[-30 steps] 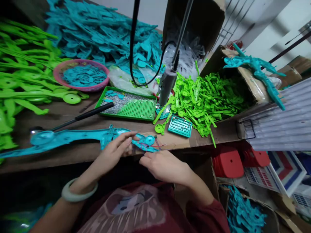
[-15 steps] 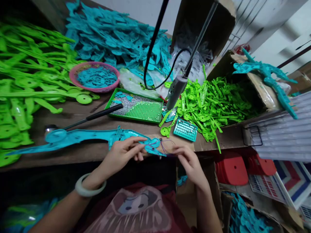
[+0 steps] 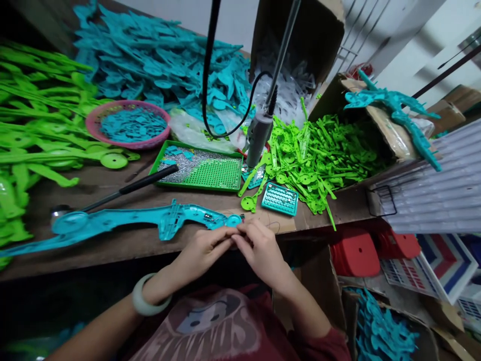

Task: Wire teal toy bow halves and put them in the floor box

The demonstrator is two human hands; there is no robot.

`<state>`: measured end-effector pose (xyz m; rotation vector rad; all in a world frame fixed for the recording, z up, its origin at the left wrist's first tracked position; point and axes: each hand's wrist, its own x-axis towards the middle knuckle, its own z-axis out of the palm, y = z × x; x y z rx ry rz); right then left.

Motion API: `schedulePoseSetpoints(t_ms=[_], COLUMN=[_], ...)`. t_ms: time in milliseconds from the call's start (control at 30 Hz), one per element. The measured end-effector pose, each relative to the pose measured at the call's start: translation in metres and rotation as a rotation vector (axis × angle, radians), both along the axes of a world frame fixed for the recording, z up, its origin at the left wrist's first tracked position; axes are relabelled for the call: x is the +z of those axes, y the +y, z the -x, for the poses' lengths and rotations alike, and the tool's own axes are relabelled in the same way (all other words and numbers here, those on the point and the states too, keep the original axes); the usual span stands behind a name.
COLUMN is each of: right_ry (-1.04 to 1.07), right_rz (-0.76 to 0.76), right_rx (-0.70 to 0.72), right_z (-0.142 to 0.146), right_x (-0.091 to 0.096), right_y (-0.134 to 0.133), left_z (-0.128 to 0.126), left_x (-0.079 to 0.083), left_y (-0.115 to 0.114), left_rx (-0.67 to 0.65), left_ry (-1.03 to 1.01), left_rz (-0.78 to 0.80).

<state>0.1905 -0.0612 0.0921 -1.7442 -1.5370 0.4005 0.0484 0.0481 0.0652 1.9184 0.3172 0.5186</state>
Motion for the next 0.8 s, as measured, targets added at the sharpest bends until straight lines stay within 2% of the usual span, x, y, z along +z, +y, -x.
schedulePoseSetpoints(t_ms=[233, 400, 600, 700, 800], right_ry=[-0.203, -0.171, -0.011, -0.027, 0.03], right_rz=[-0.044, -0.042, 0.063, 0.082, 0.087], right_rx=[-0.089, -0.144, -0.021, -0.071, -0.172], right_z=[0.014, 0.023, 0.018, 0.013, 0.012], right_x=[-0.008, -0.003, -0.004, -0.006, -0.004], right_y=[-0.005, -0.009, -0.018, -0.025, -0.03], left_z=[-0.002, 0.001, 0.014, 0.023, 0.027], left_x=[-0.005, -0.014, -0.021, -0.018, -0.012], left_y=[-0.015, -0.03, -0.033, -0.028, -0.026], left_rx=[0.124, 0.201, 0.144, 0.11, 0.061], left_ry=[0.045, 0.088, 0.141, 0.112, 0.071], left_rz=[0.049, -0.033, -0.085, -0.098, 0.001])
